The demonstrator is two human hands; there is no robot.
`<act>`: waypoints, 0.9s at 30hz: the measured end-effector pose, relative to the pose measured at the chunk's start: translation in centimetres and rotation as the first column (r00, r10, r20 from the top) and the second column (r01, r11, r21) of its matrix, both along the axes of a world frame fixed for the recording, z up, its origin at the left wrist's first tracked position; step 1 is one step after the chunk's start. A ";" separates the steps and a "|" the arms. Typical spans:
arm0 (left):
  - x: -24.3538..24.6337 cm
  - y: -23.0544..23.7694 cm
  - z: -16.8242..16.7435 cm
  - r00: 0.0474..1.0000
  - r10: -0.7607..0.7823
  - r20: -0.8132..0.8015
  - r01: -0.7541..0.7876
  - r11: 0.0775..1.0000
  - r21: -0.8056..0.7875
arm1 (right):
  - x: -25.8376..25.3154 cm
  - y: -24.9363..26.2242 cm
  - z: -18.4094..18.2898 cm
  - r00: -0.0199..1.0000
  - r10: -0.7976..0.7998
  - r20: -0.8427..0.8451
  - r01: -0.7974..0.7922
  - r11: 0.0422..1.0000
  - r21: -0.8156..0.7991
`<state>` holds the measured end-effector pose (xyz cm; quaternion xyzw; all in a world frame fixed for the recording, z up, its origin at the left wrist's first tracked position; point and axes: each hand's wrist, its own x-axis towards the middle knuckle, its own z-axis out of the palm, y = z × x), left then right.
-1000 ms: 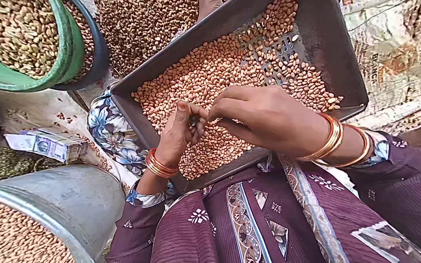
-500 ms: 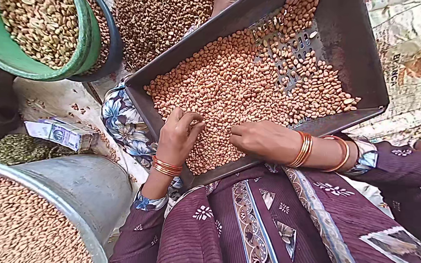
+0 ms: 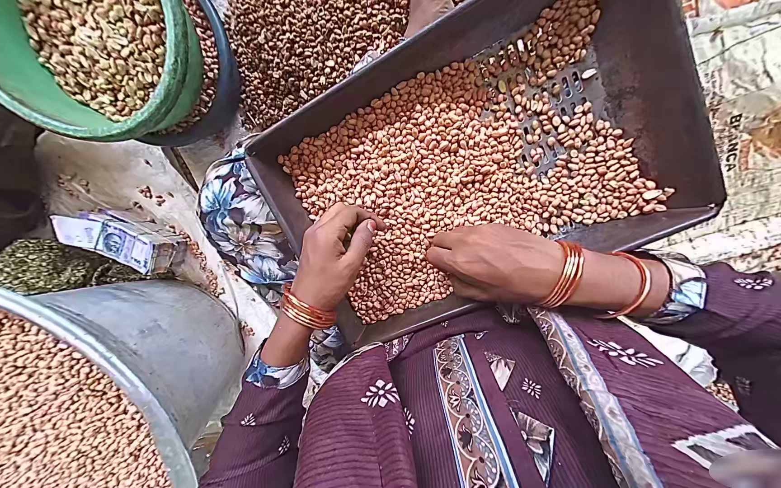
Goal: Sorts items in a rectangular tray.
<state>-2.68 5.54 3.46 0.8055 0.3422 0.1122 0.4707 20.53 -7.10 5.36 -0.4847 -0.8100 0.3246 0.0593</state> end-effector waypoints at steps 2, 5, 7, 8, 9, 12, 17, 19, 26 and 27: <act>0.4 -0.5 -0.7 0.995 -0.084 -0.060 0.096 0.968 0.231 | 0.9 1.1 1.0 0.999 -0.042 -0.015 0.042 0.999 -0.025; 0.6 -1.1 -1.2 0.982 -0.142 -0.122 0.177 0.917 0.357 | 2.2 2.5 1.3 0.989 -0.144 -0.025 0.146 0.987 0.063; 0.8 -1.3 -1.3 0.979 -0.151 -0.133 0.191 0.907 0.375 | 2.5 2.9 0.4 0.984 -0.171 -0.052 0.176 0.977 0.116; 0.8 -1.2 -1.4 0.979 -0.152 -0.137 0.193 0.907 0.374 | 2.3 3.0 -0.1 0.984 -0.174 -0.048 0.179 0.977 0.116; 0.8 -1.2 -1.4 0.979 -0.149 -0.137 0.190 0.911 0.366 | 2.0 3.0 -0.5 0.983 -0.179 -0.038 0.182 0.976 0.119; 0.7 -0.8 -1.3 0.996 -0.074 -0.049 0.083 0.976 0.203 | 1.2 3.1 -0.8 0.981 -0.193 0.012 0.190 0.973 0.131; 1.9 -0.3 -0.4 0.953 0.194 0.233 -0.036 0.834 -0.550 | 0.0 2.7 0.4 0.956 -0.294 0.012 0.283 0.930 0.234; 3.4 -0.6 0.0 0.956 0.180 0.230 -0.006 0.800 -0.601 | -0.5 2.3 2.0 0.938 -0.327 -0.116 0.347 0.875 0.338; 10.2 -1.3 0.8 0.981 -0.120 0.154 0.189 0.787 -0.587 | 7.0 -0.6 7.6 0.678 -0.611 0.408 0.595 0.783 0.183; 11.0 -1.2 0.7 0.972 -0.204 0.113 0.233 0.867 -0.441 | 8.3 -0.9 7.7 0.582 -0.601 0.548 0.664 0.740 0.105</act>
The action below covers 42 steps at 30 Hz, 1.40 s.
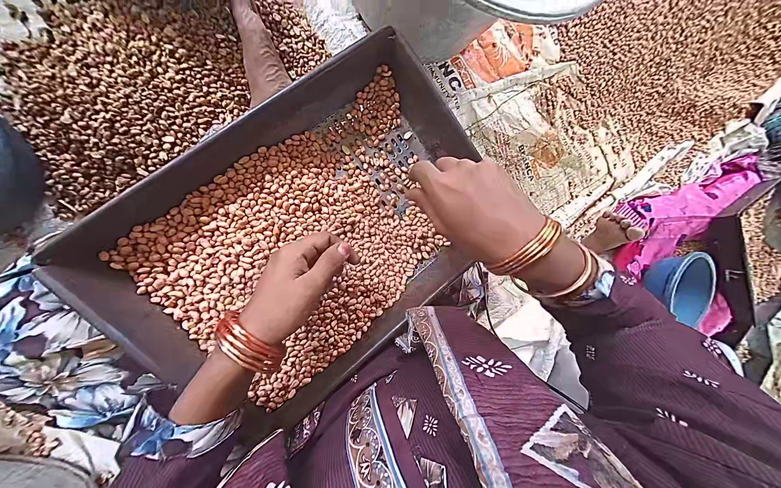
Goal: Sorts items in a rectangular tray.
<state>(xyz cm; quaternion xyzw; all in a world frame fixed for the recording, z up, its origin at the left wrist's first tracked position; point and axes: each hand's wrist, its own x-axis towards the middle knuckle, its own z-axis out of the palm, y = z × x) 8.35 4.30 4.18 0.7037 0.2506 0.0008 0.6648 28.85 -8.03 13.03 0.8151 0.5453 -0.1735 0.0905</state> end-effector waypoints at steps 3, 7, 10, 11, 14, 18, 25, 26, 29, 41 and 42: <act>3.4 -0.3 -0.9 0.987 -0.151 0.060 0.109 0.887 0.448 | 2.5 -1.0 -0.9 0.978 -0.183 0.100 0.204 0.936 -0.287; 8.8 -1.6 -3.0 0.938 -0.319 0.134 0.168 0.759 0.629 | 2.8 -2.3 -2.3 0.976 -0.199 0.087 0.217 0.912 -0.349; 10.8 -2.6 -2.8 0.908 -0.416 -0.043 0.322 0.632 0.704 | 3.3 -2.8 -2.9 0.978 -0.203 0.058 0.211 0.929 -0.305; 11.1 -2.8 -2.8 0.907 -0.415 -0.079 0.336 0.595 0.730 | 3.5 -3.2 -3.2 0.981 -0.189 0.045 0.194 0.947 -0.256; 10.8 -3.1 -2.9 0.924 -0.353 -0.148 0.330 0.537 0.776 | 4.0 -3.3 -3.9 0.985 -0.173 0.021 0.172 0.950 -0.261; 10.8 -3.2 -2.9 0.922 -0.341 -0.185 0.356 0.552 0.754 | 3.9 -2.2 -4.3 0.981 -0.193 0.020 0.189 0.932 -0.308; 9.5 0.8 -2.2 0.971 0.024 0.237 -0.111 0.926 0.360 | 0.8 -1.2 -6.2 0.980 -0.161 -0.117 0.127 0.959 -0.254; 9.0 1.6 -1.6 0.958 0.123 0.257 -0.177 0.964 0.198 | -0.1 -1.1 -6.4 0.970 -0.114 -0.214 0.064 0.972 -0.228; 7.4 3.1 0.5 0.880 0.380 0.285 -0.286 0.903 -0.320 | -2.3 -0.1 -5.9 0.753 -0.027 -0.658 -0.036 0.996 -0.083; -1.7 4.7 0.6 0.825 0.448 0.345 -0.199 0.800 -0.566 | 2.9 -1.7 -6.4 0.886 0.240 -0.398 -0.217 0.971 0.103; -2.0 4.5 0.2 0.834 0.423 0.354 -0.173 0.810 -0.561 | 2.4 -1.9 -6.8 0.847 0.320 -0.425 -0.268 0.947 0.179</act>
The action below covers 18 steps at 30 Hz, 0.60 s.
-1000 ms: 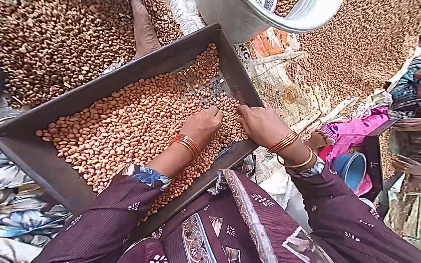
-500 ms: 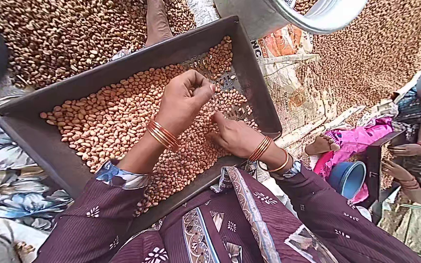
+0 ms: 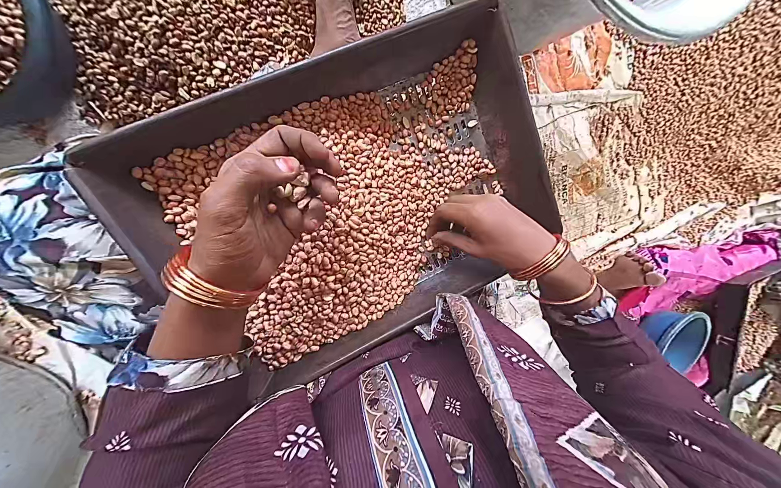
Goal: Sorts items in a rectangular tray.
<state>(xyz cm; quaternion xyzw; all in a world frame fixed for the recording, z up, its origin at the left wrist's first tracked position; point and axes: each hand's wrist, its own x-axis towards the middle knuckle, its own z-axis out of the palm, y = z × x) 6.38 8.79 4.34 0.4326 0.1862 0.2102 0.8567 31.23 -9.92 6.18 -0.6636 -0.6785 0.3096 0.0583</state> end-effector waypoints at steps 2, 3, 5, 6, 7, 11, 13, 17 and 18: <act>-0.1 -0.8 -0.4 0.997 -0.017 -0.076 0.024 0.996 0.091 | -1.5 0.1 -1.0 0.994 0.048 -0.095 -0.038 0.993 0.112; -0.1 -1.2 -0.6 0.992 -0.015 -0.122 0.038 0.982 0.185 | -2.2 0.4 -1.4 0.992 0.066 -0.111 -0.050 0.988 0.143; -0.3 -2.1 -0.6 0.976 -0.030 -0.218 0.135 0.863 0.487 | -3.3 1.0 -2.0 0.991 0.095 -0.090 -0.078 0.981 0.177; -0.3 -2.6 -0.8 0.967 -0.040 -0.250 0.194 0.754 0.627 | -3.6 1.2 -2.2 0.992 0.105 -0.063 -0.092 0.980 0.179; -0.4 -3.3 -1.0 0.961 -0.049 -0.273 0.243 0.622 0.744 | -3.7 1.4 -2.4 0.993 0.112 -0.042 -0.103 0.977 0.185; -0.7 -5.6 -2.0 0.905 -0.059 -0.422 0.425 0.097 0.900 | -2.8 1.8 -2.0 0.992 0.112 -0.055 -0.103 0.984 0.143; -0.9 -6.2 -2.5 0.887 -0.040 -0.461 0.460 -0.026 0.887 | -1.8 1.7 -1.4 0.997 0.055 -0.057 -0.049 0.993 0.111; -0.8 -6.6 -2.7 0.895 -0.003 -0.445 0.444 -0.066 0.894 | 1.0 0.7 -0.5 0.998 0.037 -0.054 -0.034 0.998 0.061; -0.8 -6.5 -2.6 0.897 -0.006 -0.442 0.441 -0.027 0.897 | 1.4 0.3 -0.6 0.997 0.060 -0.058 -0.058 0.998 0.039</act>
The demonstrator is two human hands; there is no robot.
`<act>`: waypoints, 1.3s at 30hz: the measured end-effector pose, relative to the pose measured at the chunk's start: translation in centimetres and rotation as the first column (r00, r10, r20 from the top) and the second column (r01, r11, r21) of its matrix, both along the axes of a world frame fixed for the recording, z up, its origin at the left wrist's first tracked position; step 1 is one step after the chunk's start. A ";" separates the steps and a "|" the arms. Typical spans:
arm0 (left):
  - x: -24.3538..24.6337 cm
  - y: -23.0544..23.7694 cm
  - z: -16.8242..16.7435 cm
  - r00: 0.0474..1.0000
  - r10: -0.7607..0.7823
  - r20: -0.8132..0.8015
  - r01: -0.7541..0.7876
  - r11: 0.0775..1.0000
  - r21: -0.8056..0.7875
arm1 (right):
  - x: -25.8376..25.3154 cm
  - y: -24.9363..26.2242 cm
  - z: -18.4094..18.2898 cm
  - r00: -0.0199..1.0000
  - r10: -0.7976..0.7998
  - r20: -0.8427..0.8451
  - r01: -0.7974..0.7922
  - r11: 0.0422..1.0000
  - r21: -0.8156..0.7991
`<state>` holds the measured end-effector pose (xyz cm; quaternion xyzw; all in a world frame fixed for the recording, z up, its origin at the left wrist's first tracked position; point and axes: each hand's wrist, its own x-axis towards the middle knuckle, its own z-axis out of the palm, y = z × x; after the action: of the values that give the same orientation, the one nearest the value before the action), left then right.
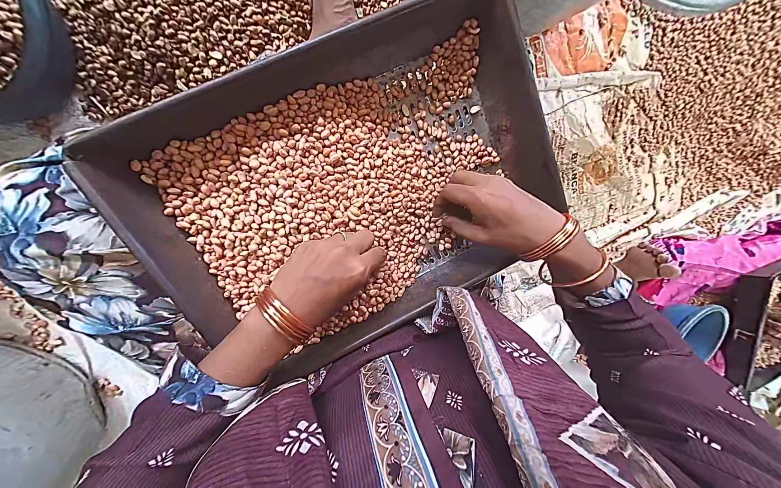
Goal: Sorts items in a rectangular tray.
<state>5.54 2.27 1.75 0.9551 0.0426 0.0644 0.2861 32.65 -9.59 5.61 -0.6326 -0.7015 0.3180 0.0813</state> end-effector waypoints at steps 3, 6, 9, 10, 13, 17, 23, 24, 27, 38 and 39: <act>0.3 0.7 0.3 0.990 0.119 0.072 -0.094 0.954 -0.285 | 0.2 -1.1 -0.5 0.996 0.073 -0.054 -0.075 0.996 -0.050; 0.9 1.5 1.4 0.967 0.248 0.050 -0.110 0.590 -0.800 | -0.9 -1.8 -0.6 0.995 0.097 -0.032 -0.099 0.992 -0.077; 1.4 1.3 2.0 0.984 0.172 0.043 -0.013 0.314 -0.949 | -1.7 -2.2 -0.8 0.990 0.128 0.063 -0.128 0.992 -0.008; 1.5 1.0 2.1 0.989 0.133 0.067 0.003 0.430 -0.903 | -1.9 -2.2 -0.7 0.986 0.143 0.090 -0.145 0.989 0.013; 1.7 -0.5 1.2 0.995 -0.047 0.092 0.091 0.829 -0.552 | -2.0 -2.1 -0.6 0.972 0.179 0.156 -0.182 0.983 0.010; 1.4 -2.8 0.6 0.967 -0.209 -0.143 0.186 0.969 -0.161 | -2.5 -2.2 -0.6 0.954 0.182 0.237 -0.181 0.983 -0.028; 1.1 -3.4 -0.3 0.991 -0.118 -0.068 0.112 0.991 -0.078 | -2.6 -2.1 -0.7 0.962 0.153 0.228 -0.146 0.988 -0.048; 1.1 -3.3 -0.4 0.993 -0.107 -0.050 0.100 0.987 -0.124 | -2.4 -2.1 -0.7 0.969 0.139 0.206 -0.131 0.990 -0.049; 1.3 -2.7 0.0 0.998 -0.054 0.032 0.062 0.931 -0.360 | -0.6 -1.7 -0.2 1.000 0.009 0.018 -0.007 0.995 -0.101; 2.7 0.6 2.2 0.958 0.274 -0.090 -0.235 0.561 -0.794 | 0.4 -0.8 -1.6 0.996 -0.089 0.003 0.089 0.995 0.045; 3.1 0.6 2.1 0.962 0.264 -0.071 -0.234 0.662 -0.712 | 0.1 -0.7 -1.6 0.996 -0.077 0.034 0.075 0.995 0.058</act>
<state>8.67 2.83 3.84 0.7523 0.1890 0.0999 0.6232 32.76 -10.31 4.03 -0.6620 -0.6870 0.2829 0.0987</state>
